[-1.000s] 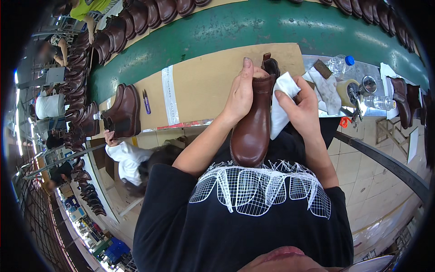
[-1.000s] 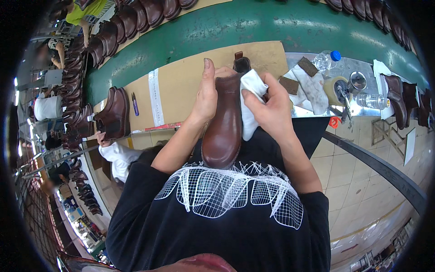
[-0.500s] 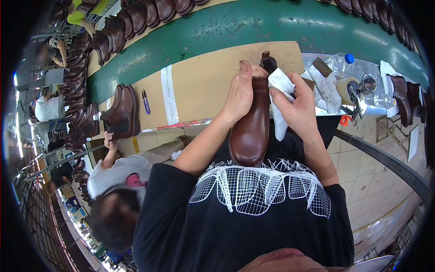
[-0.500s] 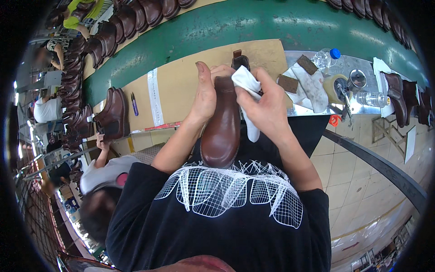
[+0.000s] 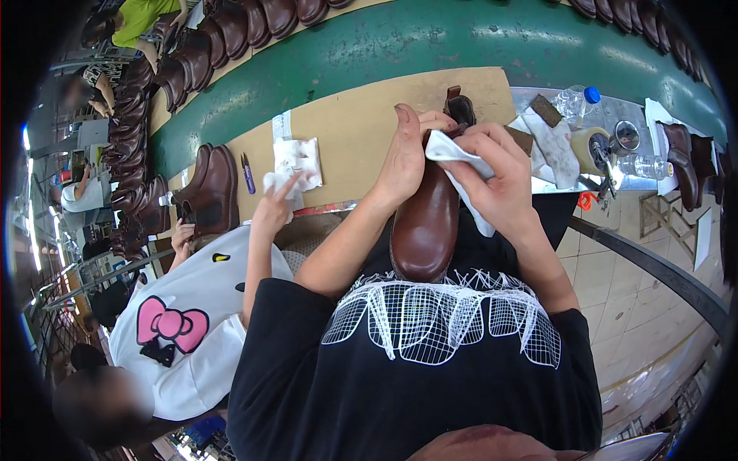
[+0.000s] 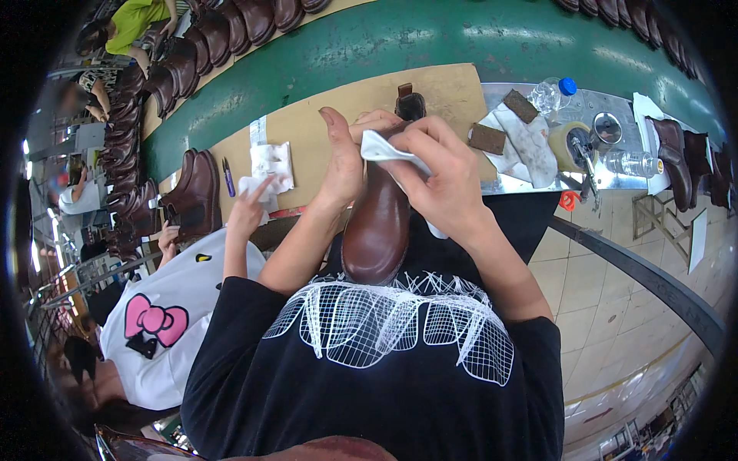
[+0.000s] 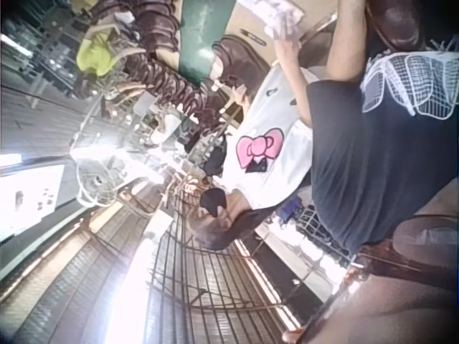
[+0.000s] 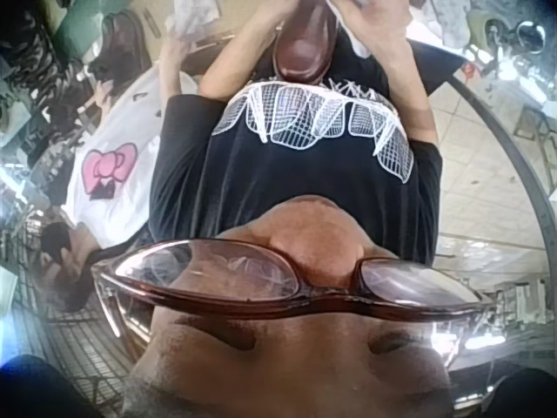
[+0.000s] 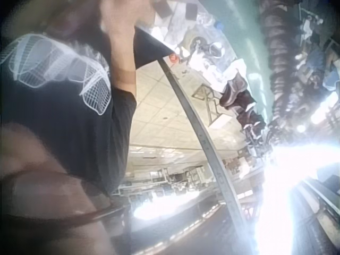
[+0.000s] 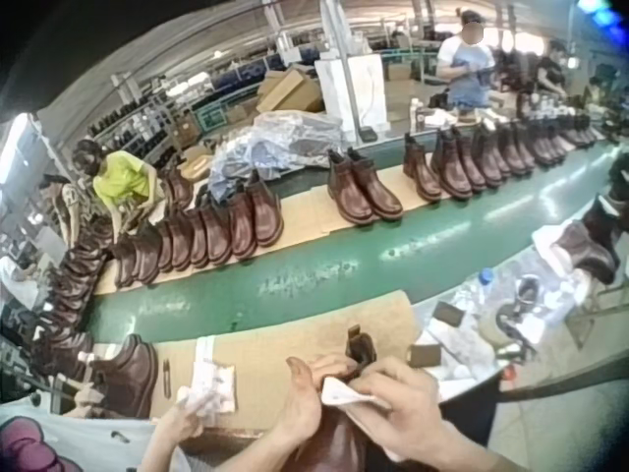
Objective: Wiping and applying finish to brown leather boots on a manufacturing line using a cloth and spray tool.
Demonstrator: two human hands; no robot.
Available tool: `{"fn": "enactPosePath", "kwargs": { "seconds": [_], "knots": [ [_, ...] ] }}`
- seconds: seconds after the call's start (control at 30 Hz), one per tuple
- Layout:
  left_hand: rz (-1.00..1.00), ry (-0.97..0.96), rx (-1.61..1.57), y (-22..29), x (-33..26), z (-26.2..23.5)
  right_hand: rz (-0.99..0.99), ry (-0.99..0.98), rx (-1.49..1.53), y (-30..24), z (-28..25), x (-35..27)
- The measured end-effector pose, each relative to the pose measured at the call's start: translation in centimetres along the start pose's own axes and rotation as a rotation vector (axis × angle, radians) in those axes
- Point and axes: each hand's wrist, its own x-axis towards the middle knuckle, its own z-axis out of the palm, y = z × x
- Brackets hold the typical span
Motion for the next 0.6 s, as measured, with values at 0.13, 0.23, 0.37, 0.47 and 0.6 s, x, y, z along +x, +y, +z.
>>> {"fn": "enactPosePath", "kwargs": {
  "seconds": [0.13, 0.23, 0.37, 0.47, 0.6],
  "knots": [
    [-0.048, -0.122, 0.014, 1.3, 0.0, -0.4, 0.032, 0.093, -0.040, 0.5, -0.1, 1.0],
    [-0.060, -0.097, -0.028, 0.6, 0.1, -0.7, 0.031, 0.108, -0.002, 0.9, -1.0, 0.9],
    [-0.027, -0.075, -0.005, 0.0, 0.3, -0.7, 0.054, -0.013, 0.098, 1.3, -1.9, 0.2],
    [-0.155, -0.103, -0.176, -0.2, 0.2, -0.2, 0.070, -0.111, 0.131, 1.5, -1.5, -0.1],
    [-0.292, -0.087, -0.387, -0.9, -0.1, 0.6, 0.023, 0.014, 0.043, 2.1, -1.2, 0.8]
  ]
}}
